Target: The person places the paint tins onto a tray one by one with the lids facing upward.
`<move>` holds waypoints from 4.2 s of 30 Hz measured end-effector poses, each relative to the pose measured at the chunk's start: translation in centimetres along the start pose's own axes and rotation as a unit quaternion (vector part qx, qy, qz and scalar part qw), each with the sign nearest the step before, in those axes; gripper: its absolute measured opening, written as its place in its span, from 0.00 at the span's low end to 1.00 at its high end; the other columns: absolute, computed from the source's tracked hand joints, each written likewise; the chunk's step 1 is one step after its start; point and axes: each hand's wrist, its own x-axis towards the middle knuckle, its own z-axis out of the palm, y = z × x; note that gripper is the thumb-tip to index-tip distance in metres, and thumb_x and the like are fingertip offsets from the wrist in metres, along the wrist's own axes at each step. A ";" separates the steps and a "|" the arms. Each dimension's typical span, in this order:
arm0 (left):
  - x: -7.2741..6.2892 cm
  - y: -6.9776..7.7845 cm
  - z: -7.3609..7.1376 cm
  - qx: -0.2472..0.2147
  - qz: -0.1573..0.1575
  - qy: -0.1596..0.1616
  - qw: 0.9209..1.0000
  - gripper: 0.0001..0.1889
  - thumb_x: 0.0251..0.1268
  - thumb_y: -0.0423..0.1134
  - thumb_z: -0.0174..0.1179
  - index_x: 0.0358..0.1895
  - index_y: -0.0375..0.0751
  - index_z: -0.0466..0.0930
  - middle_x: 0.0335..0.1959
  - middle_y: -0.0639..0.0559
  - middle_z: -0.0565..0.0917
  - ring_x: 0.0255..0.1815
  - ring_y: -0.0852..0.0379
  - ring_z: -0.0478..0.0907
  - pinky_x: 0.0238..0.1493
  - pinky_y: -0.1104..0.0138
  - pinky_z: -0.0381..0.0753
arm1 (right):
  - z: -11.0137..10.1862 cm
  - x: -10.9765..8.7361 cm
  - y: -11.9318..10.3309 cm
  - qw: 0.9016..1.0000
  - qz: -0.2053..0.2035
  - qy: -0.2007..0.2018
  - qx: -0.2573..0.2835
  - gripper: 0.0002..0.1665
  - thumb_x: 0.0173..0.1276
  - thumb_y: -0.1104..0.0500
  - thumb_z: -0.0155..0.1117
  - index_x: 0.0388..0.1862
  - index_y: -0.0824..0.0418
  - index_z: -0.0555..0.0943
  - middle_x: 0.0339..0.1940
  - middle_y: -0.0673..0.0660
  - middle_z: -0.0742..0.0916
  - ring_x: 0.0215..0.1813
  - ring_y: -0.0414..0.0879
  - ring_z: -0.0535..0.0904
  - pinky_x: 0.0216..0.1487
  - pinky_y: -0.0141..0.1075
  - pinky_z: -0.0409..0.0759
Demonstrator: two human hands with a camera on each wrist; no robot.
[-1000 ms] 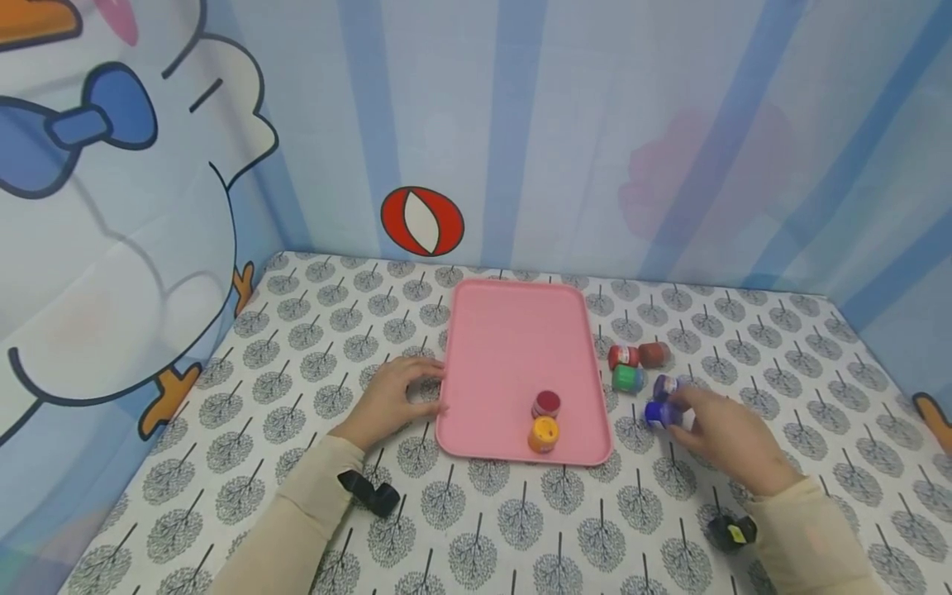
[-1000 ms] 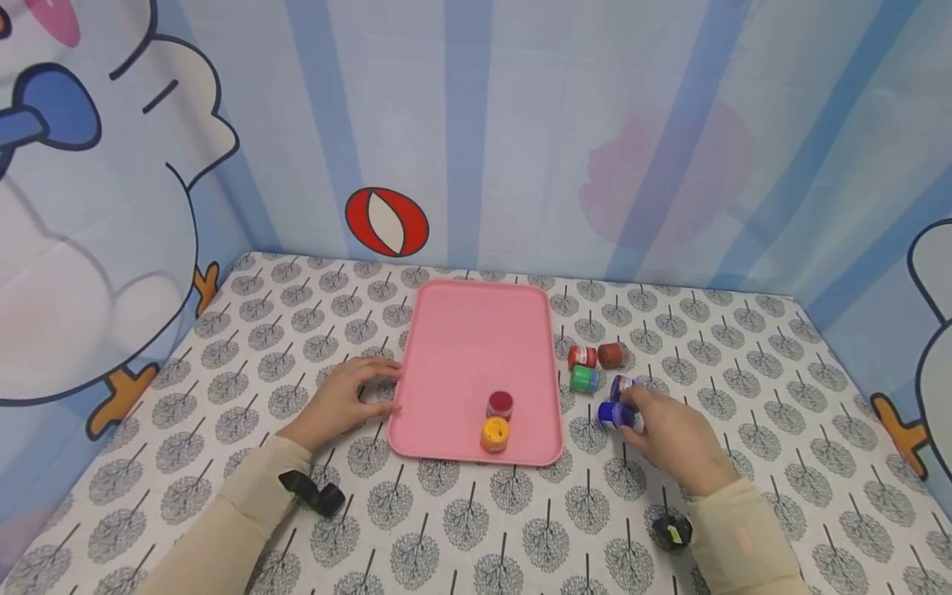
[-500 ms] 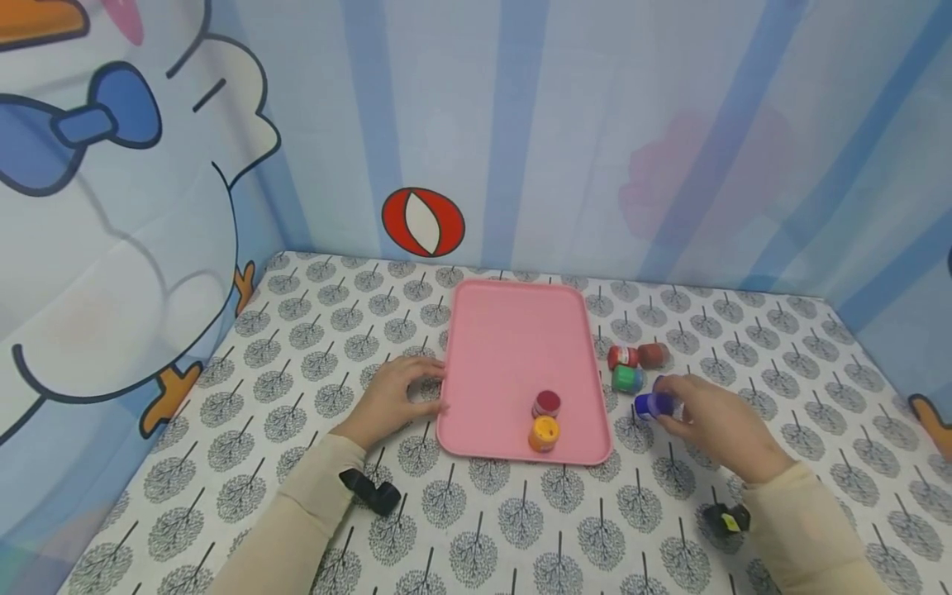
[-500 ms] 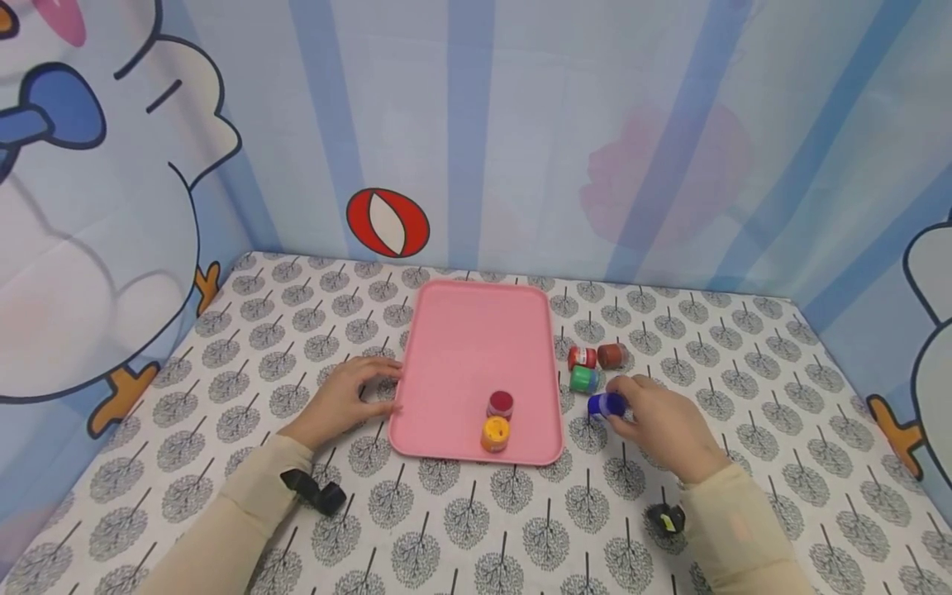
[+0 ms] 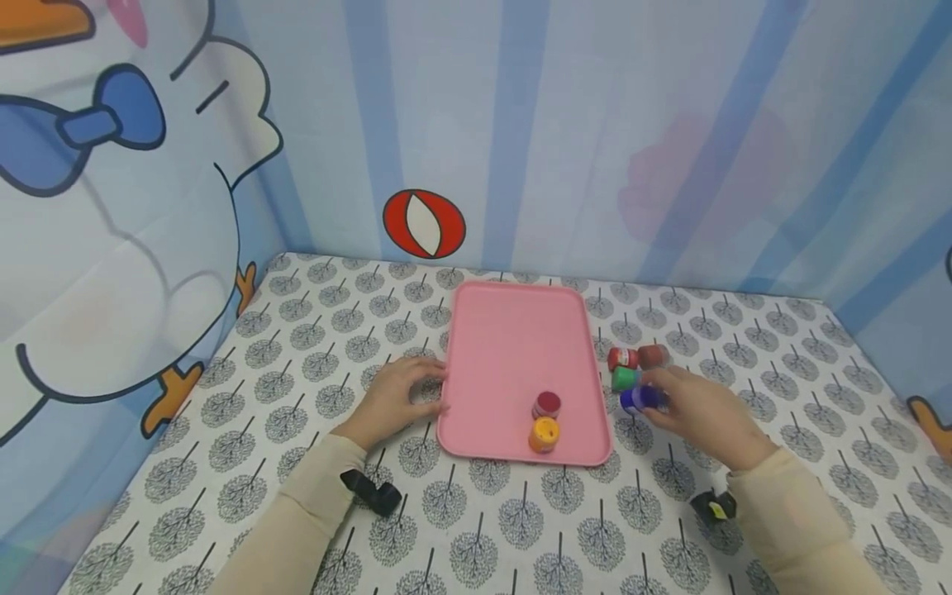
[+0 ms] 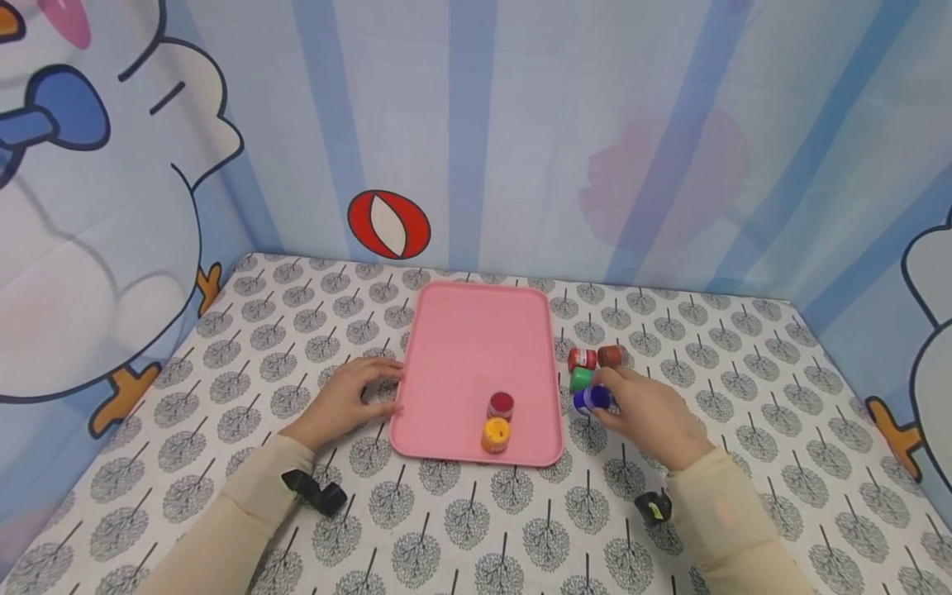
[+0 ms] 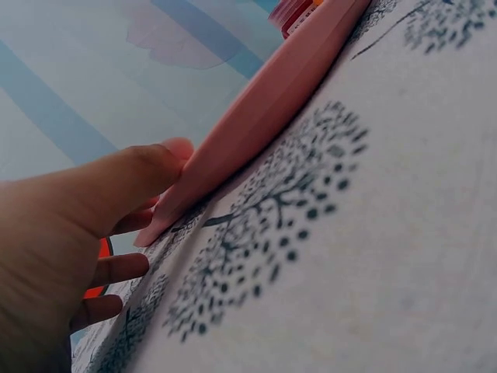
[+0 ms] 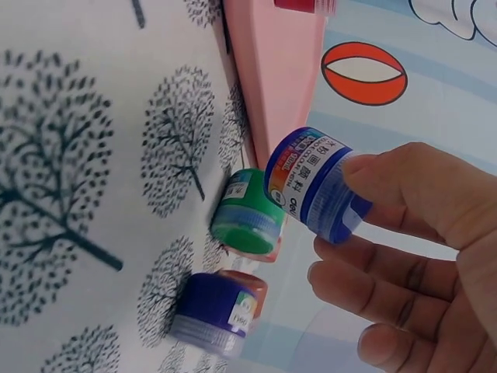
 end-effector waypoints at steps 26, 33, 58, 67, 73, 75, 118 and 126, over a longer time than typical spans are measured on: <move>-0.2 0.1 0.0 0.036 0.022 -0.016 0.999 0.28 0.54 0.53 0.67 0.57 0.46 0.78 0.68 0.49 0.73 0.70 0.45 0.67 0.72 0.43 0.59 | 1.1 3.6 -2.6 0.999 -0.031 -0.007 0.012 0.21 0.56 0.54 0.73 0.48 0.58 0.81 0.39 0.54 0.86 0.36 0.46 0.83 0.36 0.41 0.85; -0.2 0.0 0.1 0.036 0.022 -0.015 0.999 0.29 0.54 0.53 0.67 0.58 0.46 0.77 0.68 0.50 0.73 0.71 0.45 0.66 0.73 0.44 0.59 | 1.5 4.2 -3.0 0.999 -0.049 -0.005 0.008 0.19 0.58 0.54 0.72 0.48 0.58 0.81 0.35 0.51 0.85 0.33 0.43 0.81 0.35 0.39 0.83; -0.2 0.4 -0.2 0.028 0.018 -0.013 0.999 0.27 0.53 0.51 0.68 0.57 0.46 0.78 0.68 0.49 0.73 0.70 0.44 0.66 0.73 0.44 0.58 | 3.0 6.1 -5.0 0.998 -0.062 -0.027 0.009 0.27 0.55 0.58 0.73 0.54 0.60 0.80 0.47 0.57 0.86 0.43 0.50 0.85 0.45 0.41 0.86; -0.3 0.1 0.0 0.025 0.020 -0.012 0.999 0.27 0.52 0.52 0.68 0.56 0.46 0.78 0.68 0.49 0.73 0.70 0.45 0.66 0.73 0.44 0.58 | 3.3 6.6 -5.4 0.997 -0.069 -0.032 -0.002 0.26 0.56 0.58 0.73 0.54 0.59 0.80 0.47 0.55 0.86 0.43 0.48 0.85 0.43 0.39 0.86; -0.2 0.1 0.0 0.029 0.020 -0.013 0.999 0.27 0.53 0.52 0.68 0.56 0.47 0.78 0.68 0.50 0.73 0.70 0.46 0.66 0.73 0.44 0.58 | 3.5 6.8 -5.5 0.997 -0.071 -0.036 0.005 0.25 0.56 0.59 0.72 0.55 0.60 0.80 0.46 0.55 0.86 0.42 0.47 0.84 0.43 0.37 0.86; -0.1 0.1 0.0 0.031 0.020 -0.013 0.999 0.27 0.53 0.52 0.68 0.56 0.47 0.78 0.68 0.50 0.73 0.70 0.46 0.66 0.73 0.44 0.59 | 3.6 6.9 -5.6 0.997 -0.075 -0.035 0.007 0.25 0.56 0.60 0.72 0.55 0.60 0.80 0.46 0.56 0.86 0.41 0.47 0.84 0.42 0.36 0.85; -0.1 0.0 0.2 0.033 0.027 -0.007 0.999 0.27 0.53 0.52 0.68 0.57 0.47 0.77 0.68 0.50 0.73 0.70 0.45 0.66 0.72 0.43 0.58 | 3.4 6.9 -5.2 0.995 -0.079 -0.037 0.042 0.20 0.62 0.57 0.68 0.53 0.59 0.80 0.49 0.56 0.86 0.47 0.50 0.84 0.50 0.42 0.85; -0.1 0.0 0.2 0.029 0.014 -0.012 0.999 0.28 0.53 0.53 0.67 0.58 0.48 0.77 0.68 0.50 0.73 0.71 0.45 0.66 0.73 0.42 0.57 | 3.4 6.5 -3.9 0.996 -0.079 0.013 0.035 0.19 0.60 0.58 0.70 0.50 0.60 0.81 0.47 0.57 0.87 0.51 0.52 0.83 0.55 0.46 0.82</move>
